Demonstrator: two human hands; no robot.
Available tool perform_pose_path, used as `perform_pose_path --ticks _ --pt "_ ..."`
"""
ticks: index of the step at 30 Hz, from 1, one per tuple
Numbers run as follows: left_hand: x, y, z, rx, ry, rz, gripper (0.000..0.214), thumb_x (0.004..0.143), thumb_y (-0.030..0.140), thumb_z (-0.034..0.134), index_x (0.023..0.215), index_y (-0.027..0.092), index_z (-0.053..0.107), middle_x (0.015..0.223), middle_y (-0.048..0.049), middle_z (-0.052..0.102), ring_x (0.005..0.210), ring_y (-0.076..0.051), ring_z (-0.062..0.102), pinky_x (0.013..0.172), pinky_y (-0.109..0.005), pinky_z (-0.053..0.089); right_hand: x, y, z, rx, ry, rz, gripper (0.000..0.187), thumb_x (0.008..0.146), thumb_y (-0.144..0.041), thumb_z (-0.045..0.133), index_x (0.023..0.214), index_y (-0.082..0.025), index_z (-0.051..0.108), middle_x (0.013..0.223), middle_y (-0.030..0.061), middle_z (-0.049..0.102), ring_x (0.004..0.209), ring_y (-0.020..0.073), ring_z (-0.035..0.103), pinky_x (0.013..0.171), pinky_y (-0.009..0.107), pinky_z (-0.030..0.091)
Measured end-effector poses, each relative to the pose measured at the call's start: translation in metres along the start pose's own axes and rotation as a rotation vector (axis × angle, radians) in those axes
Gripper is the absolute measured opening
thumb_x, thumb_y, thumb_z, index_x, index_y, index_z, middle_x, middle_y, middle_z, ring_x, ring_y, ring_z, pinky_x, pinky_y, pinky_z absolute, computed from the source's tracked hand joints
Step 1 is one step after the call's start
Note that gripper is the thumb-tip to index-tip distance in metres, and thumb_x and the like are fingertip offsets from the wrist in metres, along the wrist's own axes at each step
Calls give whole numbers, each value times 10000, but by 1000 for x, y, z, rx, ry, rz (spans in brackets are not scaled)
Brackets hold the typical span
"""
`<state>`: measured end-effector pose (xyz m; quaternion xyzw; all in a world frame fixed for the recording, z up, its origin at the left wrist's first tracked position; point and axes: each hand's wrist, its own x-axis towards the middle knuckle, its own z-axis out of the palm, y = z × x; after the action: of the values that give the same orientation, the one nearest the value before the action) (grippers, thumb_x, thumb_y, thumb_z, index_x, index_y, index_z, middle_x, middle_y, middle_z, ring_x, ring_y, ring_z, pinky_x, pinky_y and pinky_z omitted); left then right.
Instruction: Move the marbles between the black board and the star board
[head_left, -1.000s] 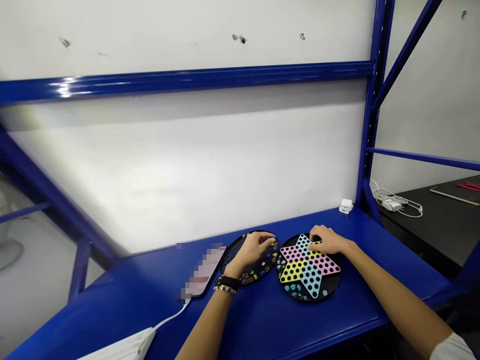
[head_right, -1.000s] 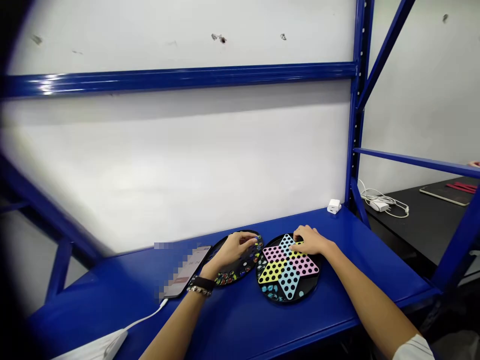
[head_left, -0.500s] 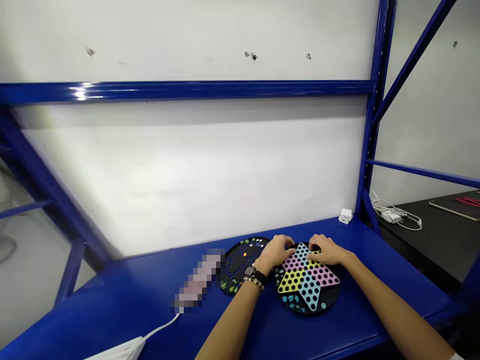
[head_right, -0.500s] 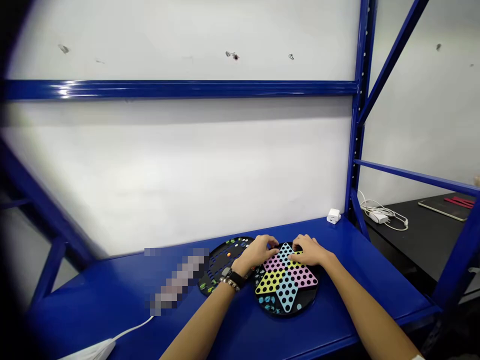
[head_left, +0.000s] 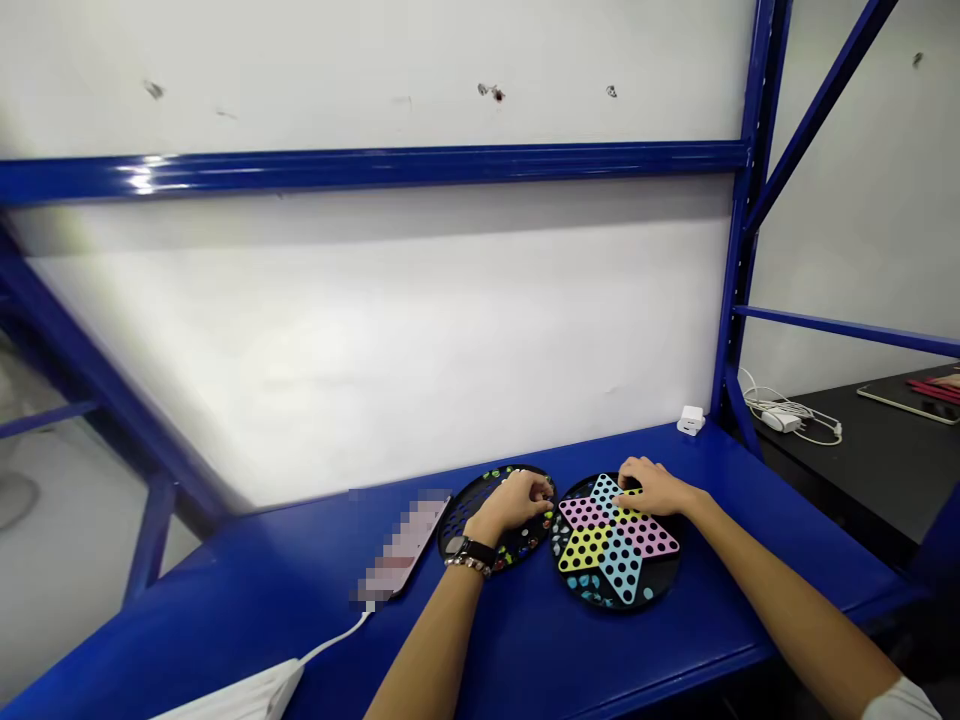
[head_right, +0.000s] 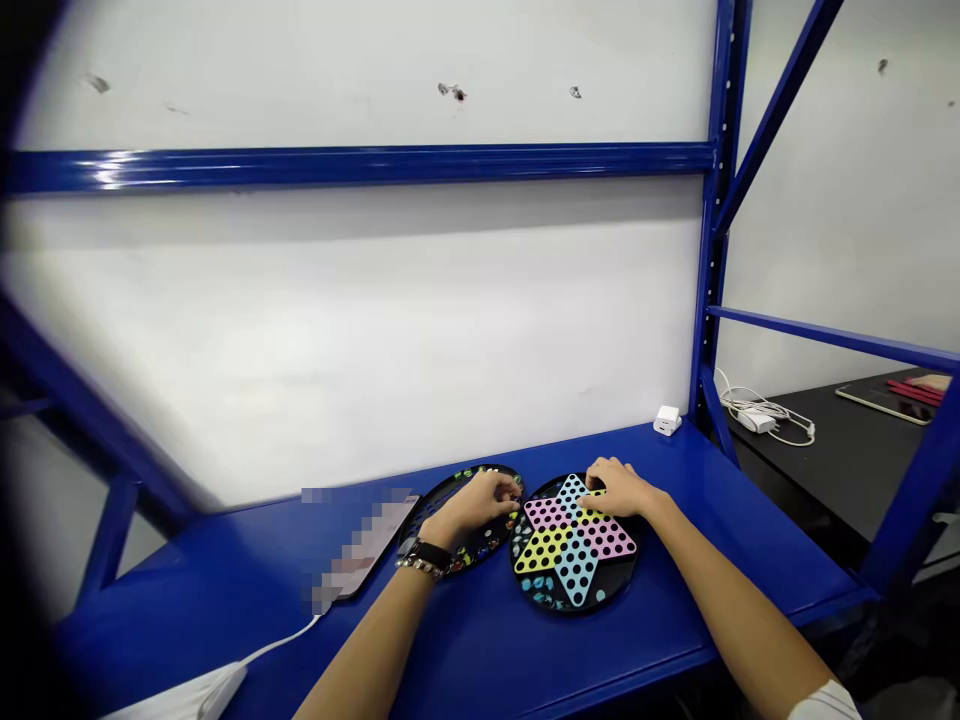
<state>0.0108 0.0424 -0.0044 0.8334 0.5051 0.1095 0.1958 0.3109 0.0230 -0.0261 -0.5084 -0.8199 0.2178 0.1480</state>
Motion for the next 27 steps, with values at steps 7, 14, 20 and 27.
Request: perform_pose_path --ticks 7,14,20,27 --pt "-2 -6 -16 11 300 -152 335 899 462 478 953 194 672 958 -66 726 880 -214 657 738 -288 462 -1 -2 -1 14 2 4 345 833 -587 556 865 -245 587 1058 41 606 1028 264 534 939 455 398" --pt "-3 -27 -10 165 343 -386 255 947 378 456 1046 198 605 1109 -89 697 1036 -258 637 779 -308 465 -2 -4 -3 8 -13 0 350 848 -596 536 857 -247 567 1054 38 601 1026 265 534 930 458 407" --pt "0 -24 1 202 243 -323 209 919 294 526 1075 199 629 1140 -91 695 1070 -259 637 829 -317 475 -2 -4 -3 -14 1 1 341 851 -588 539 865 -250 580 1048 38 606 1021 264 541 910 436 416" --pt "-3 -17 -9 116 140 -311 205 870 238 553 1023 158 663 1013 -95 719 979 -237 665 817 -289 492 -1 -4 -3 -12 -4 3 350 852 -590 538 873 -243 583 1060 46 604 1031 265 533 925 446 405"
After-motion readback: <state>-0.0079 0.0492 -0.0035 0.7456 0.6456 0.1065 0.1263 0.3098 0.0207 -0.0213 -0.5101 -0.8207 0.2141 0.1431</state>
